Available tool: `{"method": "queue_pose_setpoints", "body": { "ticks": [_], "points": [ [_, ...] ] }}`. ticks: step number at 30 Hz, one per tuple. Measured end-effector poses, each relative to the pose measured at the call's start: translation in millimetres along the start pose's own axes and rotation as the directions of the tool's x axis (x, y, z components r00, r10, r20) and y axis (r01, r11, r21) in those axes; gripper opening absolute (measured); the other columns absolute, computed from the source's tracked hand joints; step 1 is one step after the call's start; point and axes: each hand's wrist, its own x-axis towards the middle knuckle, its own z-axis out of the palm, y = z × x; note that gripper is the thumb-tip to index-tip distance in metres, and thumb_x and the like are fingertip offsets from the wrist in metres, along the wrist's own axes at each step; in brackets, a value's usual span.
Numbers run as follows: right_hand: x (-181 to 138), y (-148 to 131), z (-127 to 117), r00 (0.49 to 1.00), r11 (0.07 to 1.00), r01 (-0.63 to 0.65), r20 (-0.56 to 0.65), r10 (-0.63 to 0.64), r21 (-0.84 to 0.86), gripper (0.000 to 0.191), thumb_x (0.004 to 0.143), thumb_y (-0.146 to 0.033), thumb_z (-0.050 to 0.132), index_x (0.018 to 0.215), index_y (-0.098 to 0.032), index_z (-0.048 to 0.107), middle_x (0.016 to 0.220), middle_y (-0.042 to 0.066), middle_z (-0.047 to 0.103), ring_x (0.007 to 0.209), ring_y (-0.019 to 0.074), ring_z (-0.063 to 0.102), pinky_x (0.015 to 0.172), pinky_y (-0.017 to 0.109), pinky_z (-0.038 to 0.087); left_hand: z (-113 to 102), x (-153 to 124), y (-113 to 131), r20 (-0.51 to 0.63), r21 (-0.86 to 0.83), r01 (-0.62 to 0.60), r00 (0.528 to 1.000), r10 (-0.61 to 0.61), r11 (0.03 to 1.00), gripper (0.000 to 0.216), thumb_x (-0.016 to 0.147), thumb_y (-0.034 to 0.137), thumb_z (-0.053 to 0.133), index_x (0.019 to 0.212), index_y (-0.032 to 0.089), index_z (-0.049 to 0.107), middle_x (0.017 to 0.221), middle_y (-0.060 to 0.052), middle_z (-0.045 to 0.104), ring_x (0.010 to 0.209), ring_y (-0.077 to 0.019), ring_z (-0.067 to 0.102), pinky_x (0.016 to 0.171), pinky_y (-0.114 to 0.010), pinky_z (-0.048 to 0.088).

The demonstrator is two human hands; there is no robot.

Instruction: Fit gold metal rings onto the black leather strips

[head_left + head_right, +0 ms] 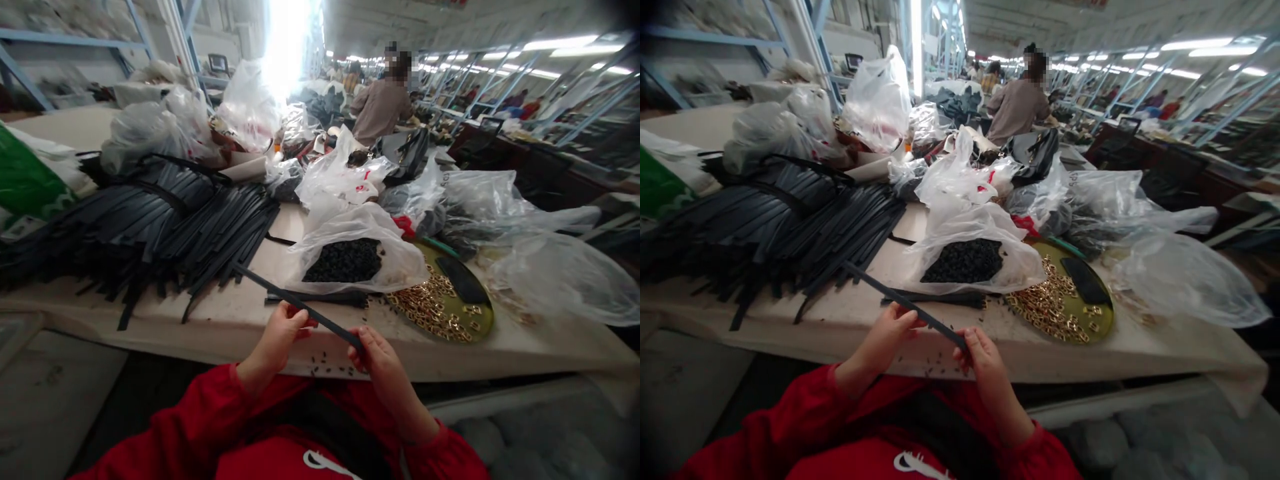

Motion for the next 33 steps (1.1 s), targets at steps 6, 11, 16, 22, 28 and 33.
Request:
{"method": "queue_pose_setpoints", "body": {
  "ticks": [6, 11, 16, 22, 28, 33],
  "points": [
    [17, 10, -17, 0.995, 0.997, -0.066, -0.069, 0.069, 0.04, 0.033, 0.07, -0.049, 0.06, 0.075, -0.018, 0.049, 0.053, -0.005, 0.051, 0.042, 0.0068, 0.04, 0.041, 0.019, 0.029, 4, -5, -4, 0.015, -0.037, 0.135, 0.991, -0.135, 0.99, 0.024, 0.071, 0.024, 0.056, 0.092, 0.015, 0.049, 0.09, -0.006, 0.06, 0.078, -0.0154, 0.061, 0.058, -0.021, 0.047],
    [29, 7, -29, 0.994, 0.998, -0.045, -0.099, 0.05, 0.052, 0.03, 0.07, -0.046, 0.061, 0.073, -0.019, 0.048, 0.051, -0.006, 0.049, 0.043, 0.0071, 0.039, 0.043, 0.019, 0.029, 9, -13, -13, 0.001, -0.134, 0.282, 0.959, -0.285, 0.95, 0.019, 0.072, 0.028, 0.057, 0.082, 0.014, 0.049, 0.088, -0.008, 0.061, 0.078, -0.0158, 0.062, 0.058, -0.022, 0.047],
    [36, 1, -35, 0.99, 0.998, -0.02, -0.141, 0.028, 0.061, 0.032, 0.068, -0.045, 0.064, 0.075, -0.019, 0.048, 0.051, -0.006, 0.049, 0.042, 0.0072, 0.039, 0.041, 0.019, 0.028, 10, -12, -18, 0.034, -0.181, 0.362, 0.931, -0.362, 0.914, 0.017, 0.076, 0.028, 0.055, 0.081, 0.014, 0.048, 0.084, -0.006, 0.06, 0.072, -0.0125, 0.061, 0.056, -0.02, 0.045],
    [38, -11, -40, 0.988, 0.996, 0.049, -0.145, -0.059, -0.075, 0.031, 0.072, -0.048, 0.059, 0.075, -0.019, 0.05, 0.051, -0.006, 0.048, 0.044, 0.0076, 0.039, 0.042, 0.02, 0.03, 8, -20, -1, 0.407, 0.343, -0.042, 0.907, -0.108, 0.938, 0.027, 0.082, 0.039, 0.043, 0.078, 0.015, 0.055, 0.074, -0.004, 0.059, 0.067, -0.0138, 0.057, 0.061, -0.024, 0.045],
    [35, -34, -22, 0.98, 0.952, 0.195, 0.08, -0.181, -0.238, 0.031, 0.076, -0.05, 0.052, 0.074, -0.019, 0.049, 0.05, -0.006, 0.044, 0.046, 0.0088, 0.039, 0.045, 0.021, 0.031, 13, 2, 30, 0.588, 0.622, -0.465, 0.809, 0.016, 0.63, 0.025, 0.081, 0.035, 0.042, 0.077, 0.018, 0.059, 0.066, -0.002, 0.058, 0.061, -0.0142, 0.053, 0.06, -0.024, 0.041],
    [77, -45, -46, 0.917, 0.709, 0.324, 0.025, -0.397, -0.626, 0.029, 0.083, -0.044, 0.04, 0.087, -0.018, 0.051, 0.067, 0.001, 0.057, 0.06, 0.0147, 0.052, 0.057, 0.027, 0.04, 11, 7, 33, 0.545, 0.449, -0.05, 0.807, -0.228, 0.892, 0.027, 0.081, 0.037, 0.034, 0.083, 0.016, 0.051, 0.047, 0.008, 0.039, 0.036, -0.0066, 0.032, 0.036, -0.018, 0.026]
  ]
}}
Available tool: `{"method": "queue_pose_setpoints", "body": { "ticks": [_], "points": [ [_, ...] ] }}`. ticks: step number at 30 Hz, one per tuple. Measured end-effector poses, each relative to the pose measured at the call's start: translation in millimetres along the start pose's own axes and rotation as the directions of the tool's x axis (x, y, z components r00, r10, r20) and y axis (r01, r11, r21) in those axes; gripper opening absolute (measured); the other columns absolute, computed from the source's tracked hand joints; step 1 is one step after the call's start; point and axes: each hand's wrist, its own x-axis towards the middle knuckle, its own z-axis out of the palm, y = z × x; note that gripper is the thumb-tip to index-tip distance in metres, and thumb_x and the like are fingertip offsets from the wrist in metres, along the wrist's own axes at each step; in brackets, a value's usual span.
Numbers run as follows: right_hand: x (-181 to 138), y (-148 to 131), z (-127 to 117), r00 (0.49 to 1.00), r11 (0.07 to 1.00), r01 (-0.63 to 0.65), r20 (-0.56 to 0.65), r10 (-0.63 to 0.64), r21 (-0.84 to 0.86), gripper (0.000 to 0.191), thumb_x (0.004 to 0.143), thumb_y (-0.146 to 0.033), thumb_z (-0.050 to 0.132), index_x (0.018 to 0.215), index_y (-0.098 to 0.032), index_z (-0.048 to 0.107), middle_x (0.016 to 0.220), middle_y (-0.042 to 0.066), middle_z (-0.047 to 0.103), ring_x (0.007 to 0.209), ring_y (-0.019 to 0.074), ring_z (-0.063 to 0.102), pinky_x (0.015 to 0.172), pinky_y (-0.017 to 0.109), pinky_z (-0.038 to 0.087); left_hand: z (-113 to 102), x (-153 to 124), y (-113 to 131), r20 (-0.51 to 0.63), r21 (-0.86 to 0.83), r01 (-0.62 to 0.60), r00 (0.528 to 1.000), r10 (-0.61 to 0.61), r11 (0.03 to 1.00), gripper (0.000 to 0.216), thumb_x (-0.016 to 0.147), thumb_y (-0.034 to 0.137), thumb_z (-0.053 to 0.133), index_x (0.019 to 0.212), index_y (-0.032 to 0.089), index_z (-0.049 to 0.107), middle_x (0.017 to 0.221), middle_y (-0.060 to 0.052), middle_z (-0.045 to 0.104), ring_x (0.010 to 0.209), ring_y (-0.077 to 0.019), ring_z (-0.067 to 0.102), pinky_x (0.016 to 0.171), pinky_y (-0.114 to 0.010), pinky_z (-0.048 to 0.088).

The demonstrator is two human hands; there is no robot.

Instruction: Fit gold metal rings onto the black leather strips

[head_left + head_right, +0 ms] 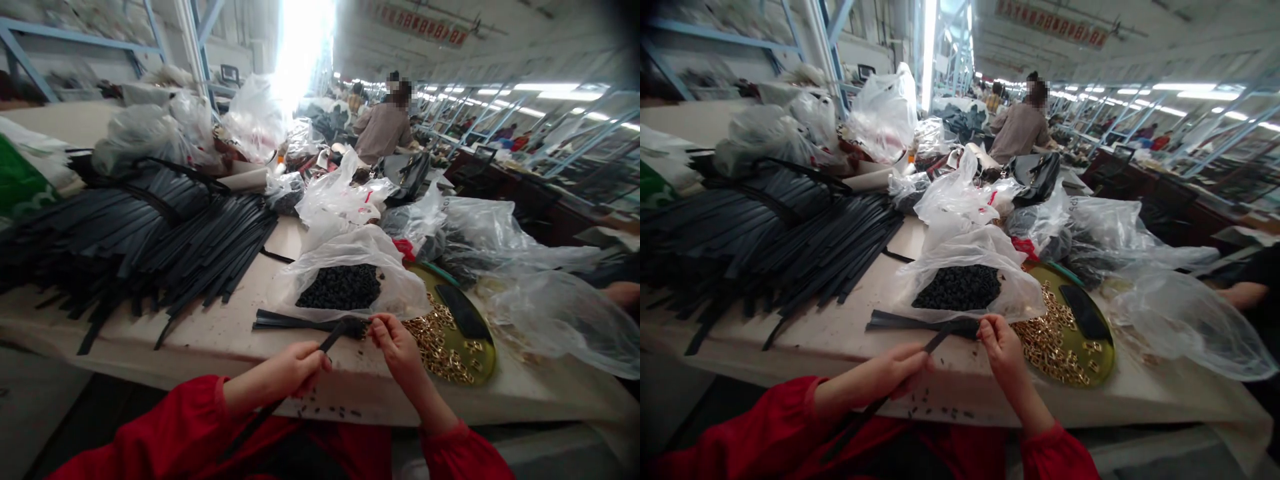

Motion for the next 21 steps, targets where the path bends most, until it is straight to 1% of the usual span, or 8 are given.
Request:
{"method": "queue_pose_setpoints", "body": {
  "ticks": [2, 4, 9, 15, 17, 19, 20, 21],
  "points": [
    [28, 13, -9, 0.995, 0.956, 0.054, -0.06, -0.074, -0.287, 0.024, 0.082, -0.037, 0.041, 0.087, -0.017, 0.053, 0.077, 0.005, 0.06, 0.07, 0.0175, 0.055, 0.065, 0.029, 0.041, -1, 1, -2, -0.022, -0.194, 0.067, 0.997, -0.073, 0.979, 0.027, 0.079, 0.039, 0.038, 0.089, 0.016, 0.049, 0.047, 0.009, 0.038, 0.033, -0.0054, 0.029, 0.034, -0.017, 0.022],
    [56, 22, -12, 0.993, 0.91, 0.049, -0.077, -0.088, -0.412, 0.019, 0.079, -0.03, 0.043, 0.086, -0.017, 0.055, 0.082, 0.006, 0.06, 0.075, 0.019, 0.055, 0.069, 0.031, 0.04, -2, 4, -4, -0.014, -0.32, 0.101, 0.994, -0.111, 0.942, 0.029, 0.077, 0.04, 0.04, 0.094, 0.017, 0.047, 0.047, 0.009, 0.041, 0.031, -0.0048, 0.028, 0.032, -0.017, 0.021],
    [97, 28, 5, 0.994, 0.884, -0.001, -0.101, -0.052, -0.468, 0.007, 0.07, -0.018, 0.054, 0.075, -0.019, 0.058, 0.081, 0.006, 0.059, 0.074, 0.0195, 0.052, 0.066, 0.03, 0.035, 0, 16, -10, -0.024, -0.341, 0.072, 0.996, -0.086, 0.937, 0.028, 0.076, 0.04, 0.041, 0.089, 0.016, 0.048, 0.046, 0.009, 0.044, 0.03, -0.0041, 0.031, 0.031, -0.016, 0.022],
    [87, 20, 4, 0.994, 0.93, -0.027, -0.108, -0.013, -0.366, 0.005, 0.074, -0.023, 0.052, 0.074, -0.019, 0.055, 0.074, 0.003, 0.056, 0.07, 0.0175, 0.05, 0.064, 0.029, 0.035, -3, 20, -3, -0.034, -0.241, 0.023, 0.999, -0.032, 0.97, 0.034, 0.081, 0.044, 0.034, 0.094, 0.015, 0.046, 0.046, 0.008, 0.045, 0.032, -0.0047, 0.033, 0.032, -0.015, 0.024],
    [69, 11, -2, 0.997, 0.975, -0.046, -0.068, 0.032, -0.216, 0.016, 0.078, -0.035, 0.049, 0.075, -0.019, 0.053, 0.066, 0.0, 0.053, 0.062, 0.015, 0.048, 0.059, 0.028, 0.037, -2, 22, 3, -0.056, -0.197, -0.01, 0.998, -0.001, 0.98, 0.029, 0.081, 0.038, 0.034, 0.094, 0.015, 0.046, 0.052, 0.006, 0.05, 0.035, -0.0052, 0.038, 0.034, -0.016, 0.028],
    [46, 0, -3, 0.99, 0.974, -0.143, 0.029, 0.14, 0.176, 0.025, 0.077, -0.045, 0.05, 0.074, -0.02, 0.052, 0.06, -0.003, 0.049, 0.054, 0.0118, 0.044, 0.053, 0.025, 0.036, 0, 23, 9, -0.091, -0.138, -0.067, 0.994, 0.054, 0.988, 0.023, 0.08, 0.028, 0.036, 0.092, 0.014, 0.048, 0.062, 0.003, 0.054, 0.04, -0.0053, 0.043, 0.037, -0.016, 0.031],
    [34, -6, -2, 0.975, 0.884, -0.222, 0.107, 0.195, 0.412, 0.026, 0.075, -0.047, 0.053, 0.073, -0.021, 0.051, 0.06, -0.004, 0.048, 0.051, 0.0101, 0.042, 0.051, 0.024, 0.036, 2, 24, 12, -0.111, -0.096, -0.099, 0.99, 0.088, 0.99, 0.022, 0.078, 0.025, 0.036, 0.091, 0.014, 0.05, 0.065, 0.002, 0.055, 0.042, -0.0054, 0.044, 0.038, -0.016, 0.032],
    [22, -11, 1, 0.953, 0.735, -0.302, 0.191, 0.233, 0.608, 0.027, 0.072, -0.046, 0.058, 0.073, -0.02, 0.051, 0.06, -0.005, 0.047, 0.05, 0.0086, 0.041, 0.05, 0.022, 0.035, 4, 24, 14, -0.127, -0.046, -0.127, 0.985, 0.12, 0.991, 0.021, 0.078, 0.023, 0.036, 0.09, 0.014, 0.051, 0.065, 0.002, 0.055, 0.042, -0.0054, 0.043, 0.038, -0.016, 0.032]
  ]
}}
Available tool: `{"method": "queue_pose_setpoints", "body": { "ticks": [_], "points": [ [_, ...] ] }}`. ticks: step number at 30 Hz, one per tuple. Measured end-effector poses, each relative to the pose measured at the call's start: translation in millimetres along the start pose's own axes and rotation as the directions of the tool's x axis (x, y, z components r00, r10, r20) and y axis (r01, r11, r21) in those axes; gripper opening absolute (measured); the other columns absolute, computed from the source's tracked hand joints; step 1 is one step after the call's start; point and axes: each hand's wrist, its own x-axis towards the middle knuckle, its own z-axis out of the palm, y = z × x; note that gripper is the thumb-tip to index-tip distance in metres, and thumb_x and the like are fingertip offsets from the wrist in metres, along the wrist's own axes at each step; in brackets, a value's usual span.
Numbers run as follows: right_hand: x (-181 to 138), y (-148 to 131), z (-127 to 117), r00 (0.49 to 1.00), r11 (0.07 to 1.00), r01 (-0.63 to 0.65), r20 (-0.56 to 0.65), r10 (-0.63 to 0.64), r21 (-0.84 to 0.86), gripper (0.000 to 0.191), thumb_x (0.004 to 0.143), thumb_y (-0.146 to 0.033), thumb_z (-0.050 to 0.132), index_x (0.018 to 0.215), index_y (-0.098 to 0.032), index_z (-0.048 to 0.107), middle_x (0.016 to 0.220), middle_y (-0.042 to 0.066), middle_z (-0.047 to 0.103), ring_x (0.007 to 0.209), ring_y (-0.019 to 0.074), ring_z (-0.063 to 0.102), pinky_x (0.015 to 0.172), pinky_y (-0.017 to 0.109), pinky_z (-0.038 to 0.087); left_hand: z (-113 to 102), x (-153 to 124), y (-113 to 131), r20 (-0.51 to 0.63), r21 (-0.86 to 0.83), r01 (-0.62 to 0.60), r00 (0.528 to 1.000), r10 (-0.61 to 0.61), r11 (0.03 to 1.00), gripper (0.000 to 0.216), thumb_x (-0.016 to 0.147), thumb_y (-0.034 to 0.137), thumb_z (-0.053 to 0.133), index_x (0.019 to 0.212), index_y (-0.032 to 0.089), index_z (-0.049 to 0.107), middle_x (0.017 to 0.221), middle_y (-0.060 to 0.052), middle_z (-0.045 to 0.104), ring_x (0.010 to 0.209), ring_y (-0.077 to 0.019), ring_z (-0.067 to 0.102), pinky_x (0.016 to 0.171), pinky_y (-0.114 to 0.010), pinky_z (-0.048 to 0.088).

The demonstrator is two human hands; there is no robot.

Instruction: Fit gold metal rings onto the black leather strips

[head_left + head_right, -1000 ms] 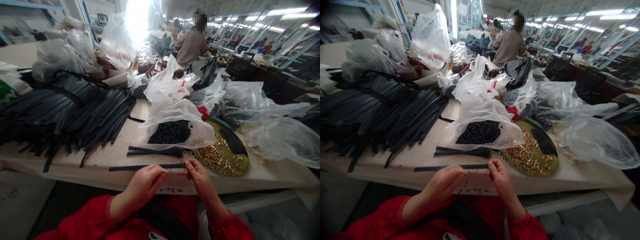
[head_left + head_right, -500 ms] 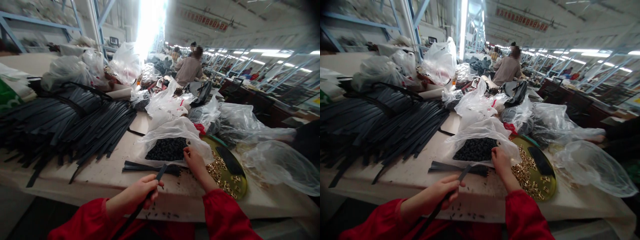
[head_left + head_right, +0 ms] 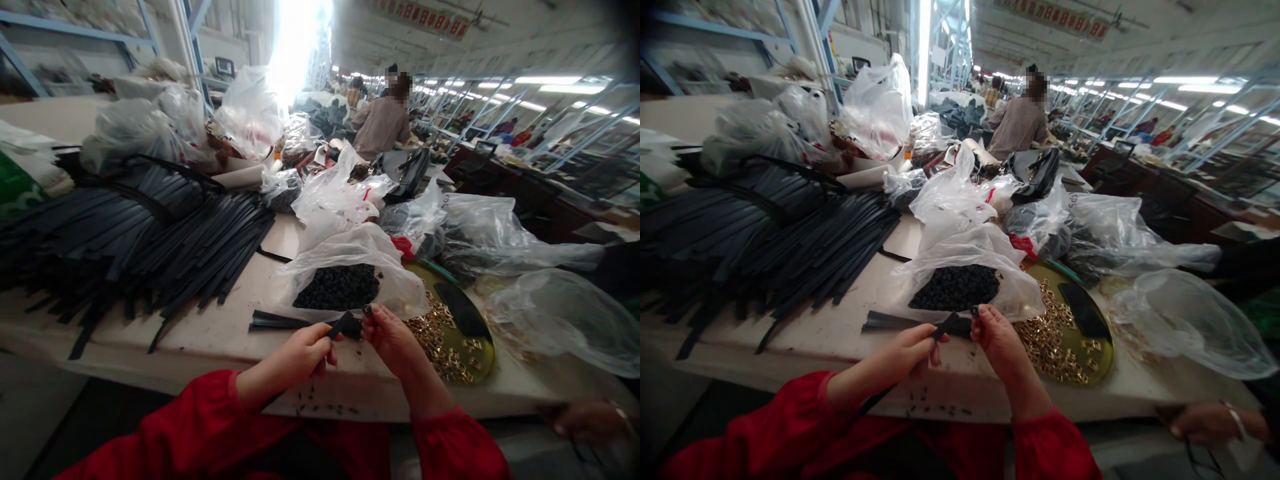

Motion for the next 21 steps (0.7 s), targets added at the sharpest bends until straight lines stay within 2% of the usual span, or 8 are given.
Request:
{"method": "queue_pose_setpoints", "body": {
  "ticks": [1, 2, 4, 8, 11, 15, 21],
  "points": [
    [-11, 2, 6, 0.997, 0.977, -0.073, 0.045, 0.065, 0.199, 0.027, 0.069, -0.045, 0.063, 0.073, -0.02, 0.052, 0.061, -0.005, 0.048, 0.05, 0.0072, 0.041, 0.05, 0.021, 0.035, 3, -1, 1, -0.006, 0.05, -0.024, 1.0, 0.025, 0.998, 0.021, 0.078, 0.024, 0.035, 0.088, 0.014, 0.051, 0.063, 0.003, 0.054, 0.042, -0.0055, 0.042, 0.038, -0.016, 0.032],
    [-20, 5, 11, 0.991, 0.939, -0.126, 0.079, 0.106, 0.32, 0.027, 0.067, -0.042, 0.066, 0.073, -0.019, 0.053, 0.062, -0.005, 0.048, 0.05, 0.0061, 0.04, 0.05, 0.02, 0.035, 5, -2, 2, -0.005, 0.101, -0.039, 0.999, 0.04, 0.994, 0.022, 0.08, 0.026, 0.034, 0.087, 0.014, 0.052, 0.06, 0.004, 0.052, 0.041, -0.0059, 0.041, 0.038, -0.017, 0.031],
    [-33, 10, 19, 0.983, 0.891, -0.175, 0.121, 0.136, 0.419, 0.026, 0.066, -0.039, 0.069, 0.072, -0.019, 0.054, 0.061, -0.006, 0.049, 0.049, 0.0048, 0.04, 0.049, 0.018, 0.034, 10, -7, 3, -0.001, 0.202, -0.059, 0.998, 0.061, 0.978, 0.025, 0.082, 0.03, 0.032, 0.085, 0.015, 0.053, 0.055, 0.005, 0.049, 0.04, -0.0067, 0.039, 0.037, -0.017, 0.03],
    [-42, 15, 23, 0.988, 0.929, -0.113, 0.137, 0.068, 0.353, 0.026, 0.064, -0.033, 0.073, 0.07, -0.018, 0.053, 0.054, -0.007, 0.046, 0.047, 0.0046, 0.039, 0.046, 0.017, 0.031, 14, -20, 3, -0.03, 0.339, -0.093, 0.993, 0.11, 0.936, 0.026, 0.082, 0.028, 0.033, 0.086, 0.015, 0.055, 0.05, 0.005, 0.046, 0.042, -0.0077, 0.042, 0.039, -0.017, 0.03],
    [-46, 14, 17, 0.993, 0.927, -0.069, 0.113, 0.028, 0.369, 0.025, 0.065, -0.032, 0.072, 0.07, -0.018, 0.053, 0.057, -0.006, 0.048, 0.048, 0.0043, 0.039, 0.046, 0.017, 0.03, 13, -26, 0, -0.038, 0.273, -0.071, 0.996, 0.084, 0.96, 0.028, 0.083, 0.031, 0.033, 0.092, 0.015, 0.054, 0.048, 0.006, 0.044, 0.038, -0.0074, 0.04, 0.036, -0.016, 0.029],
    [-57, 17, 14, 0.991, 0.931, -0.106, 0.111, 0.072, 0.348, 0.023, 0.068, -0.034, 0.069, 0.077, -0.018, 0.056, 0.062, -0.004, 0.054, 0.05, 0.0049, 0.042, 0.047, 0.017, 0.032, 13, -28, -9, 0.001, 0.151, -0.027, 1.0, 0.027, 0.988, 0.031, 0.084, 0.035, 0.032, 0.091, 0.013, 0.052, 0.045, 0.007, 0.043, 0.033, -0.0064, 0.036, 0.031, -0.015, 0.027],
    [-71, 25, 25, 0.985, 0.958, -0.105, 0.163, 0.062, 0.268, 0.022, 0.07, -0.036, 0.067, 0.079, -0.018, 0.057, 0.062, -0.003, 0.058, 0.05, 0.0057, 0.046, 0.049, 0.018, 0.034, 17, -26, -18, -0.028, 0.153, -0.056, 0.998, 0.061, 0.987, 0.028, 0.084, 0.034, 0.032, 0.086, 0.014, 0.052, 0.046, 0.007, 0.043, 0.034, -0.0063, 0.036, 0.033, -0.016, 0.028]
  ]
}}
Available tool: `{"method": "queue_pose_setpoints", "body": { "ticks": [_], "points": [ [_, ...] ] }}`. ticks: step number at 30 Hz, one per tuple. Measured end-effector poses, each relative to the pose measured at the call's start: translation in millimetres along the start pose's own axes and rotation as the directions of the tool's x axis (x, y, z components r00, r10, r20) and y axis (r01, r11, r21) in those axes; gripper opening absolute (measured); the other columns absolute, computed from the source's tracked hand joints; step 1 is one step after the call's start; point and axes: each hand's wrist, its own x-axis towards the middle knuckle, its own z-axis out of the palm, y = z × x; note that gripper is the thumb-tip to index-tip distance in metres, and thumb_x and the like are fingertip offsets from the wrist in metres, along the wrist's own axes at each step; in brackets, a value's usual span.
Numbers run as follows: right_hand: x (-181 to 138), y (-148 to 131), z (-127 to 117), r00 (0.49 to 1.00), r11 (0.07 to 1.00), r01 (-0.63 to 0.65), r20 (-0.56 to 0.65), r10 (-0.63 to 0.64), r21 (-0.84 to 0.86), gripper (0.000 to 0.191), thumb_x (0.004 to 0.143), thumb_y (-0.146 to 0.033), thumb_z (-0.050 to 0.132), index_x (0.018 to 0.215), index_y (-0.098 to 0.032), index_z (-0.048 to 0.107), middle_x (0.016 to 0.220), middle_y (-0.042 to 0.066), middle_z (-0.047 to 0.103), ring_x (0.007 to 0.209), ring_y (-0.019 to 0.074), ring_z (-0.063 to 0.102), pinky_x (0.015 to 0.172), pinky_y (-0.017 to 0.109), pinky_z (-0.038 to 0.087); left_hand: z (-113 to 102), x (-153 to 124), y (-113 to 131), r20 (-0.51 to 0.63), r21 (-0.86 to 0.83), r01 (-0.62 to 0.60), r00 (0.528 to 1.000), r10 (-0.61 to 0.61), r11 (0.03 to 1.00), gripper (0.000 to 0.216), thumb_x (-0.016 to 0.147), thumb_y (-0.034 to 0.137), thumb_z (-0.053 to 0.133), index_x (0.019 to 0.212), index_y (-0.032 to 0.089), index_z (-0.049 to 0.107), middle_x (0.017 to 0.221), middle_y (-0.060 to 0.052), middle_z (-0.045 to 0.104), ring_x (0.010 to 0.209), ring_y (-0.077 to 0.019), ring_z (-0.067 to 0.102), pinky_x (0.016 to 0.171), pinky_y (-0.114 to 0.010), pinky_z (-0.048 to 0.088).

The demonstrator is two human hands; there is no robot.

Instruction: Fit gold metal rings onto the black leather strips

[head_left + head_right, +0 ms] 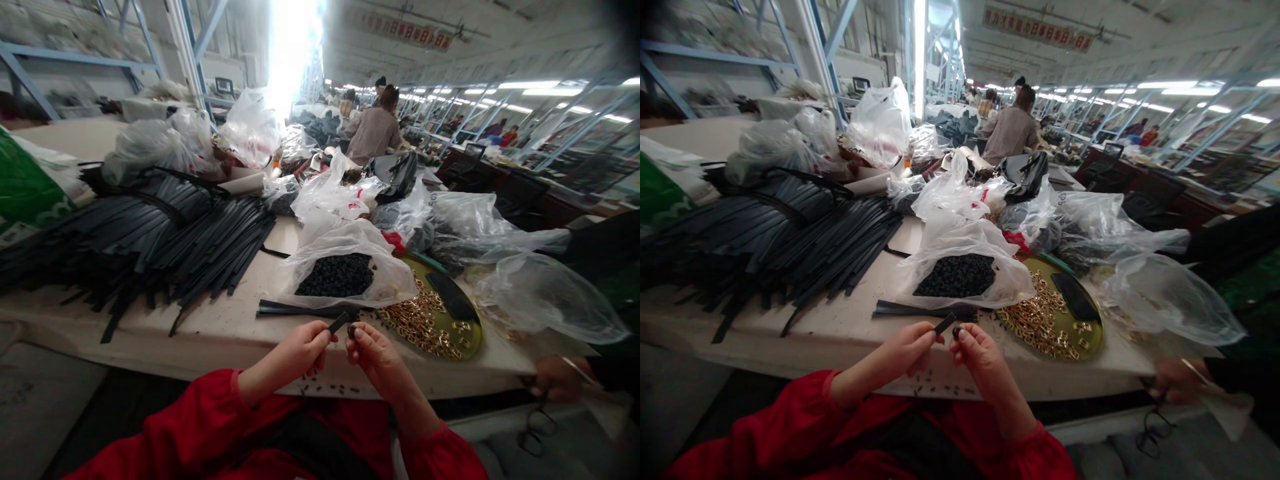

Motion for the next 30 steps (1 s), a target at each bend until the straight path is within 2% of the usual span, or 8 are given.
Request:
{"method": "queue_pose_setpoints", "body": {
  "ticks": [7, 12, 16, 19, 22, 24, 27, 30],
  "points": [
    [2, 5, 4, 0.999, 0.982, 0.029, 0.033, -0.023, -0.189, 0.026, 0.069, -0.04, 0.066, 0.078, -0.016, 0.058, 0.063, -0.001, 0.06, 0.051, 0.0074, 0.049, 0.05, 0.021, 0.037, 3, 3, 2, -0.15, 0.228, -0.131, 0.974, 0.168, 0.965, 0.027, 0.086, 0.033, 0.033, 0.083, 0.016, 0.053, 0.057, 0.003, 0.048, 0.05, -0.0094, 0.045, 0.048, -0.02, 0.033],
    [4, 14, 7, 0.994, 0.933, 0.104, 0.047, -0.093, -0.344, 0.032, 0.072, -0.047, 0.06, 0.082, -0.016, 0.06, 0.06, -0.002, 0.056, 0.05, 0.009, 0.048, 0.049, 0.022, 0.037, 8, 5, -1, -0.185, 0.407, -0.114, 0.961, 0.204, 0.906, 0.02, 0.084, 0.033, 0.04, 0.079, 0.017, 0.051, 0.068, -0.001, 0.056, 0.063, -0.0138, 0.05, 0.055, -0.023, 0.032],
    [2, 21, 11, 0.986, 0.902, 0.165, 0.07, -0.15, -0.399, 0.034, 0.074, -0.045, 0.057, 0.094, -0.018, 0.062, 0.061, -0.002, 0.054, 0.053, 0.01, 0.048, 0.051, 0.023, 0.038, 11, 6, -6, -0.21, 0.451, -0.071, 0.96, 0.184, 0.89, 0.017, 0.082, 0.03, 0.041, 0.075, 0.017, 0.05, 0.067, -0.001, 0.055, 0.062, -0.0142, 0.049, 0.054, -0.023, 0.03],
    [0, 23, 9, 0.988, 0.903, 0.15, 0.038, -0.147, -0.403, 0.034, 0.075, -0.043, 0.058, 0.099, -0.019, 0.062, 0.064, -0.001, 0.057, 0.057, 0.0111, 0.049, 0.055, 0.024, 0.04, 11, 6, -6, -0.144, 0.389, -0.105, 0.974, 0.173, 0.915, 0.018, 0.083, 0.029, 0.039, 0.073, 0.017, 0.049, 0.064, 0.001, 0.053, 0.059, -0.0126, 0.048, 0.053, -0.022, 0.031],
    [-2, 25, 3, 0.994, 0.94, 0.101, -0.016, -0.112, -0.327, 0.033, 0.073, -0.044, 0.06, 0.09, -0.017, 0.065, 0.061, -0.001, 0.057, 0.054, 0.0101, 0.048, 0.054, 0.024, 0.039, 8, 2, -4, -0.067, 0.248, -0.098, 0.991, 0.118, 0.964, 0.026, 0.087, 0.034, 0.03, 0.076, 0.018, 0.046, 0.054, 0.004, 0.047, 0.047, -0.0104, 0.044, 0.047, -0.021, 0.03],
    [-3, 26, -1, 0.996, 0.984, 0.044, -0.069, -0.057, -0.17, 0.033, 0.071, -0.044, 0.063, 0.09, -0.017, 0.065, 0.065, 0.0, 0.059, 0.054, 0.009, 0.049, 0.054, 0.023, 0.039, 4, -3, -2, -0.066, 0.215, -0.063, 0.995, 0.079, 0.974, 0.028, 0.088, 0.037, 0.026, 0.079, 0.018, 0.045, 0.049, 0.006, 0.044, 0.042, -0.0101, 0.041, 0.044, -0.02, 0.029],
    [-4, 27, -6, 0.989, 0.997, -0.003, -0.145, 0.013, 0.071, 0.031, 0.068, -0.041, 0.067, 0.09, -0.02, 0.064, 0.066, -0.001, 0.059, 0.052, 0.0072, 0.047, 0.051, 0.02, 0.039, -1, -11, 2, -0.034, 0.304, -0.071, 0.996, 0.085, 0.95, 0.026, 0.086, 0.035, 0.031, 0.076, 0.018, 0.047, 0.049, 0.005, 0.046, 0.044, -0.0103, 0.042, 0.044, -0.02, 0.026],
    [-6, 26, -6, 0.99, 0.994, -0.006, -0.138, 0.021, 0.108, 0.031, 0.067, -0.042, 0.068, 0.088, -0.019, 0.065, 0.061, -0.001, 0.057, 0.05, 0.0076, 0.046, 0.049, 0.021, 0.038, -2, -17, 3, -0.053, 0.451, -0.115, 0.986, 0.156, 0.885, 0.026, 0.085, 0.032, 0.035, 0.069, 0.018, 0.05, 0.055, 0.002, 0.05, 0.05, -0.0109, 0.043, 0.046, -0.021, 0.024]
  ]
}}
